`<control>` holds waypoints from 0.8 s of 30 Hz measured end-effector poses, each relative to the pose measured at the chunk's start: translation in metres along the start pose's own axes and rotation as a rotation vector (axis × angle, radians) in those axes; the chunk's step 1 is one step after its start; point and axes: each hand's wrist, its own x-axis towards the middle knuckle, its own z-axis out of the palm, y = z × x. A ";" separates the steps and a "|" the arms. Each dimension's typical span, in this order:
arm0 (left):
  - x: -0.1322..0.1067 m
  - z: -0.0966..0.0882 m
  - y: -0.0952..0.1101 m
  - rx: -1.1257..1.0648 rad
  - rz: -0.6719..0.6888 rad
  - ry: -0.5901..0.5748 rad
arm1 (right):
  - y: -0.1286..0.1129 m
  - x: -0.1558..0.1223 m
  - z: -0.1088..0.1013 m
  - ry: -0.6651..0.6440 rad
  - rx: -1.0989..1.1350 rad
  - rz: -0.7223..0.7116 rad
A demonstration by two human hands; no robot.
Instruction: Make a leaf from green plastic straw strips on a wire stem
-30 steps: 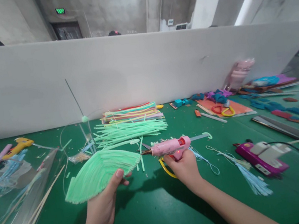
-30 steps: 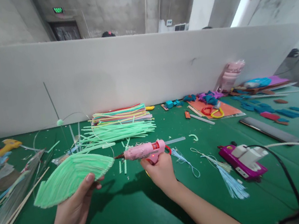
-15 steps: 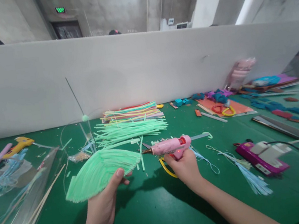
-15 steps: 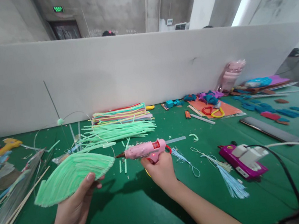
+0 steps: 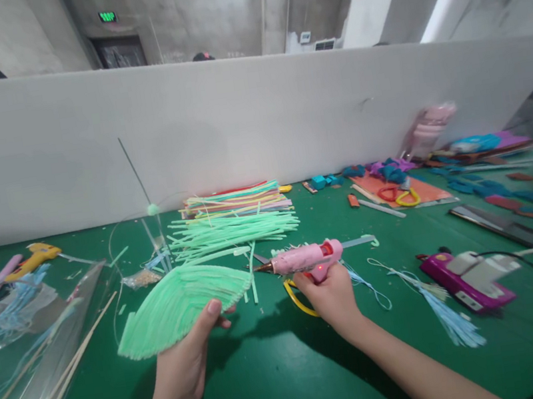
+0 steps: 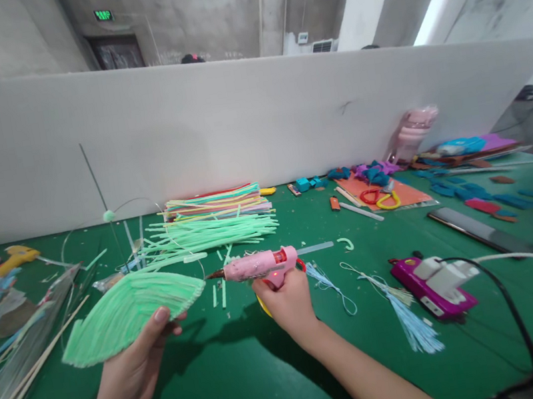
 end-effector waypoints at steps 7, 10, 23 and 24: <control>0.000 0.001 0.000 0.007 -0.001 0.012 | -0.003 0.000 -0.001 -0.018 0.011 0.003; 0.000 0.000 -0.001 0.003 0.002 0.007 | -0.001 0.000 -0.001 -0.009 0.006 -0.008; 0.000 -0.001 0.000 -0.021 0.001 -0.012 | 0.001 0.001 0.000 0.008 -0.023 -0.015; 0.000 -0.001 0.000 -0.018 0.003 -0.009 | 0.001 0.001 0.000 0.008 -0.024 -0.017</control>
